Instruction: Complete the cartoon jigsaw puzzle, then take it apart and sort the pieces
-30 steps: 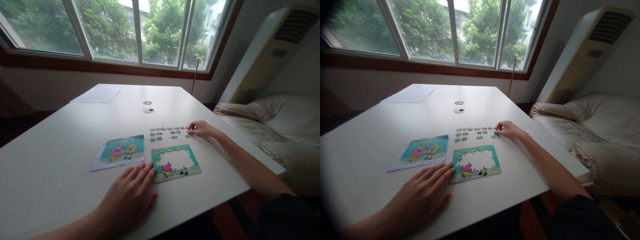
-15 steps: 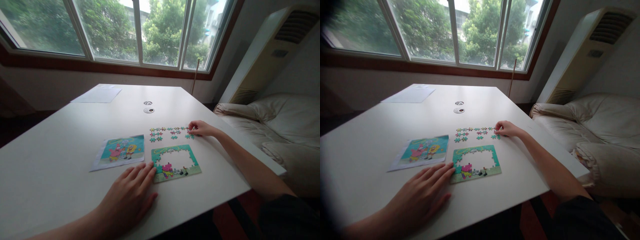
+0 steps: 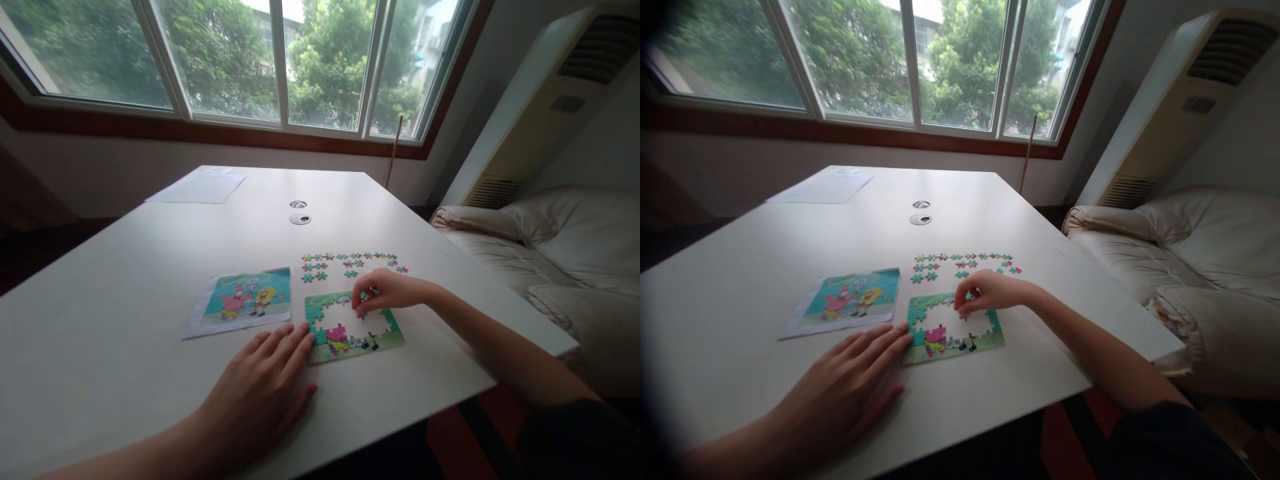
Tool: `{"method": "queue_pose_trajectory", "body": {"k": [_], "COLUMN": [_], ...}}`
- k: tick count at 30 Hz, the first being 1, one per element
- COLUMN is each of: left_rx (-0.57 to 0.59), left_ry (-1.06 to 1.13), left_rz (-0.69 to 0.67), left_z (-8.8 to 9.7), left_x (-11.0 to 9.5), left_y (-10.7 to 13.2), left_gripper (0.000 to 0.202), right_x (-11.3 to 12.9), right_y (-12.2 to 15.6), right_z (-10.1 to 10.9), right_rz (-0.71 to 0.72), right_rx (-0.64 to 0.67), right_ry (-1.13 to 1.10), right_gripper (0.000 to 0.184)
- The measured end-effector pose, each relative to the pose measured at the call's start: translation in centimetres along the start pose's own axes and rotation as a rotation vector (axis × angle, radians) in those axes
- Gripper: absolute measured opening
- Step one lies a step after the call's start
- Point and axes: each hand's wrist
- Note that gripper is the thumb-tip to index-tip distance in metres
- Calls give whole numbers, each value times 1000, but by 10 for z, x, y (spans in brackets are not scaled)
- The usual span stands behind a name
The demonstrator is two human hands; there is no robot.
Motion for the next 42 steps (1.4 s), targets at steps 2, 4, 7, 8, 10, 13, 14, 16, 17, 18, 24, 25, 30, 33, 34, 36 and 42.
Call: {"method": "queue_pose_trajectory", "body": {"k": [2, 4, 7, 8, 10, 13, 14, 16, 17, 18, 24, 25, 30, 33, 34, 36, 42], "left_rx": [-7, -6, -7, -8, -5, 7, 5, -7, -16, -22, 0, 4, 10, 7, 6, 7, 21], "left_ry": [3, 3, 3, 5, 4, 0, -1, 2, 4, 6, -9, -6, 4, -3, -3, -7, -20], "left_rz": [2, 1, -1, -1, 0, 1, -1, -4, -4, -4, -8, -8, -1, -4, -1, 0, 1], "left_z": [0, 0, 0, 0, 0, 0, 0, 0, -1, -1, 1, 1, 0, -1, 0, 0, 0], "left_x": [0, 0, 0, 0, 0, 0, 0, 0, 0, 0, 0, 0, 0, -1, -1, -1, -1], "left_y": [0, 0, 0, 0, 0, 0, 0, 0, 0, 0, 0, 0, 0, 0, 0, 0, -1], "left_gripper": [43, 43, 43, 43, 43, 43, 43, 43, 42, 42, 43, 43, 43, 43, 43, 43, 44], "right_x": [2, 2, 3, 4, 7, 12, 13, 14, 13, 13, 14, 14, 15, 16, 16, 17, 24], "right_y": [1, 3, 7, 8, 9, 7, 7, 7, 7, 7, 10, 10, 6, 4, 4, 4, -1], "right_z": [0, 1, 2, 1, -2, -5, -6, -5, -4, -3, -1, -2, -8, -10, -10, -9, -13], "right_rz": [5, -15, -95, -124, -159, -133, -112, -74, -61, -50, -79, -100, -158, -161, -160, -147, -105], "right_rx": [-32, -73, -82, -69, -30, 23, 36, 53, 53, 47, -5, -6, 1, 26, 25, 3, -103], "right_ry": [49, 114, 203, 221, 236, 228, 218, 196, 190, 189, 246, 261, 269, 219, 207, 192, 53], "right_gripper": [21, 20, 23, 25, 27, 24, 22, 18, 16, 16, 16, 19, 25, 20, 20, 19, 13]}}
Point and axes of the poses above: each hand's wrist, its own y-axis away from the middle knuckle, its own z-axis out of the back of the hand, x = y × z, and after that the axes turned 7 degrees about x, right-handed
